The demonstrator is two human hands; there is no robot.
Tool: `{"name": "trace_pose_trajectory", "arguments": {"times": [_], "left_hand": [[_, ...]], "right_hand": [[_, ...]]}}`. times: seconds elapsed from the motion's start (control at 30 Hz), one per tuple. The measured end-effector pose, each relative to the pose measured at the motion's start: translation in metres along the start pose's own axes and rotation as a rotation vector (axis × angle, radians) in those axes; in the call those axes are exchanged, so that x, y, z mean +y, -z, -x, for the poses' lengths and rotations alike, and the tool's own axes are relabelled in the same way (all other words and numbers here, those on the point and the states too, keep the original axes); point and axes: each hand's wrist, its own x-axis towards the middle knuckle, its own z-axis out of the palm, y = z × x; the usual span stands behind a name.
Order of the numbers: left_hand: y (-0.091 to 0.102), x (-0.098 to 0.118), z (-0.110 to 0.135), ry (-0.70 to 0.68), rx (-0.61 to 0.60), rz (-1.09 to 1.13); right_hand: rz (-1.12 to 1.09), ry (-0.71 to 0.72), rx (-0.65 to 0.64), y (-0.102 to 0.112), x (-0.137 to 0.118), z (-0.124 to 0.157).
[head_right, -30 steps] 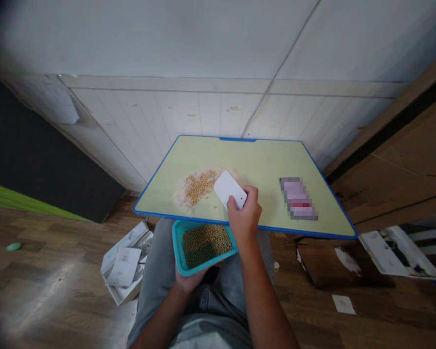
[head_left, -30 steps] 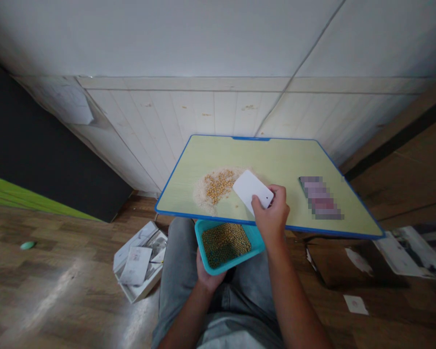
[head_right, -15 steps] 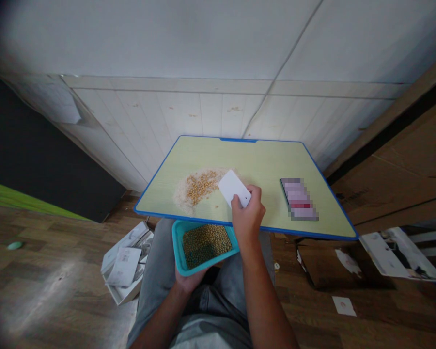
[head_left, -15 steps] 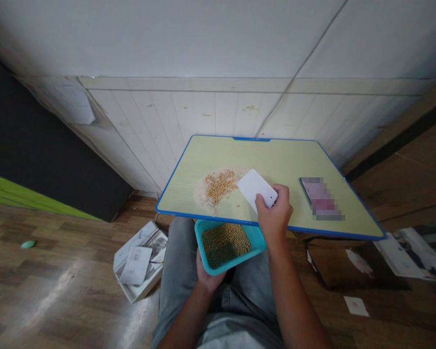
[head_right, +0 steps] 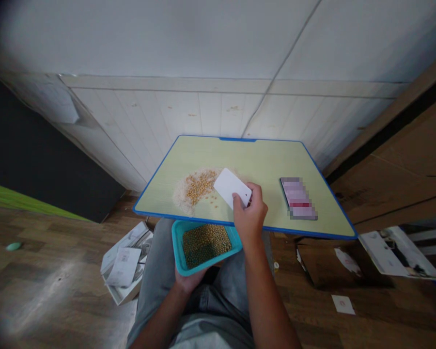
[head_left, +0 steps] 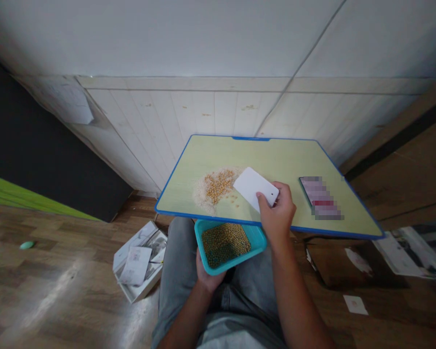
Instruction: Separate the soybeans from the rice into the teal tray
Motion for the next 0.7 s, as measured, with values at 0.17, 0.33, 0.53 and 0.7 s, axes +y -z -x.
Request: {"name": "trace_pose_trajectory", "arguments": {"times": [0.17,0.33,0.53,0.7], "left_hand": [[-0.003,-0.001,0.0,-0.046,-0.07,-0.059],[-0.002,-0.001,0.0,-0.04,-0.102,-0.091],[-0.004,-0.001,0.002,-0.027,-0.124,-0.098],[-0.009,-0.002,0.003,-0.029,-0.112,-0.101]], "right_hand": [[0.022,0.064,-0.021,-0.006,0.007,0.001],[-0.002,0.103,0.004,-0.009,0.013,0.006],[-0.111,0.039,0.048,-0.01,0.016,0.006],[-0.282,-0.029,0.053,-0.012,0.012,0.006]]}}
